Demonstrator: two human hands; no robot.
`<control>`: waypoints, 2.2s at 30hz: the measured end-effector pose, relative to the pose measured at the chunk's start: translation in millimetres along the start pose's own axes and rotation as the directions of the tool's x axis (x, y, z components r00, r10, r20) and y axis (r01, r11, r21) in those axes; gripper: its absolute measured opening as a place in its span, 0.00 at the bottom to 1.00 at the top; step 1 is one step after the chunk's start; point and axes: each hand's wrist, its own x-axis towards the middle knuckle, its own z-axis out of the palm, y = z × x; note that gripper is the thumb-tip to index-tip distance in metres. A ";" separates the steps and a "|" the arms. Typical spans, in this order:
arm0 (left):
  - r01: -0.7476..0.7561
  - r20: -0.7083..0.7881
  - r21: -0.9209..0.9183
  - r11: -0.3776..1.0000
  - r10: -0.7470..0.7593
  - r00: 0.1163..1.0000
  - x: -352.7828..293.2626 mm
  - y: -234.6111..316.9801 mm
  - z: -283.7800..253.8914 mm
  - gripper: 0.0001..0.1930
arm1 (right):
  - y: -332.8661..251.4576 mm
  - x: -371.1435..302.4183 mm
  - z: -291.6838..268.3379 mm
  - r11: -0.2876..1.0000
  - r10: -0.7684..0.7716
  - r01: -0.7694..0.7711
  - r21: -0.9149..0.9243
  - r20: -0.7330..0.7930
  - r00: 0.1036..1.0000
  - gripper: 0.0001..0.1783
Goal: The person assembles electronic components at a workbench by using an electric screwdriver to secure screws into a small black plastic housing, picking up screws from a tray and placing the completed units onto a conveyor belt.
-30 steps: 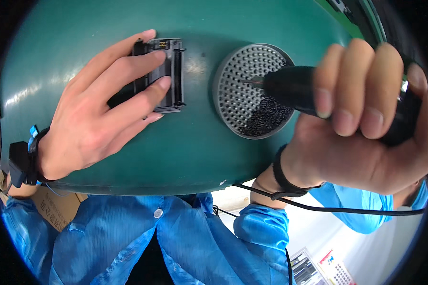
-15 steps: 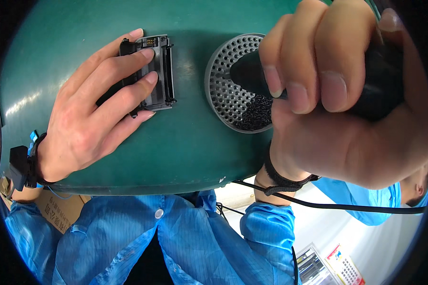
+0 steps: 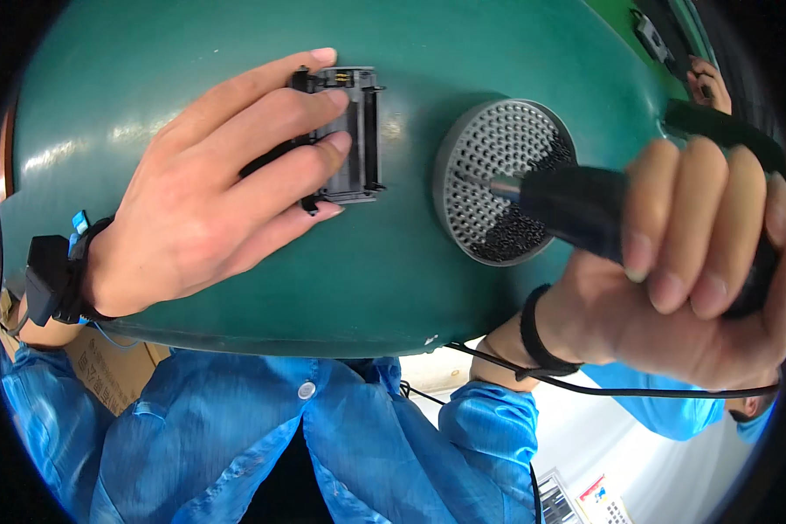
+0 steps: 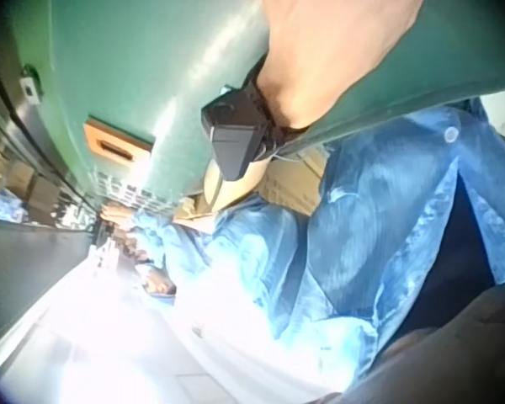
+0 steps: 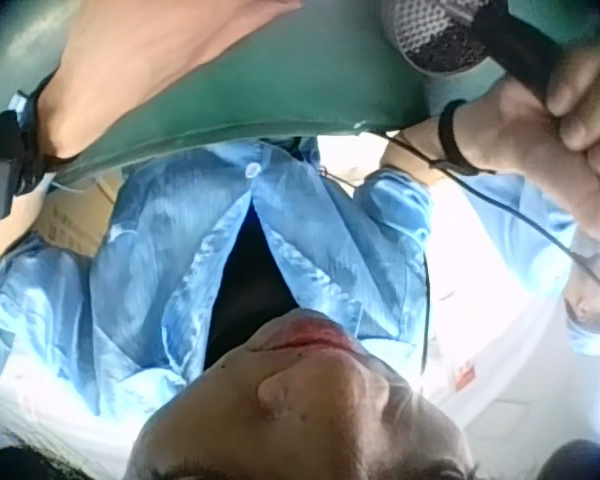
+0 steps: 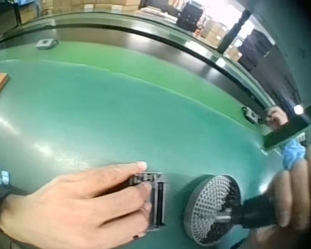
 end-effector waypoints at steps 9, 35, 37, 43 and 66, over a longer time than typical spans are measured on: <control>0.021 0.065 -0.010 1.000 -0.020 0.998 -1.5 -2.7 -3.0 0.26 | 34.5 -30.7 38.6 0.996 0.056 -0.060 -0.071 -0.050 0.997 0.19; 0.070 -0.118 0.029 0.997 -0.066 0.991 3.8 6.3 17.0 0.10 | 34.1 -20.9 67.6 0.968 0.005 -0.017 -0.251 -0.050 0.999 0.13; 0.075 -0.082 0.033 0.997 -0.072 0.994 4.2 5.9 14.5 0.09 | 34.4 -19.7 72.1 0.971 0.005 -0.019 -0.239 -0.061 0.998 0.14; 0.074 -0.069 0.044 0.996 -0.071 0.995 5.0 5.5 15.8 0.08 | 37.5 -17.6 70.9 0.975 0.017 -0.027 -0.220 -0.048 0.999 0.13; 0.084 -0.011 -0.180 0.980 -0.088 0.996 10.4 -5.0 -7.7 0.12 | 13.9 -5.3 42.8 0.998 0.039 -0.030 0.054 -0.182 0.983 0.16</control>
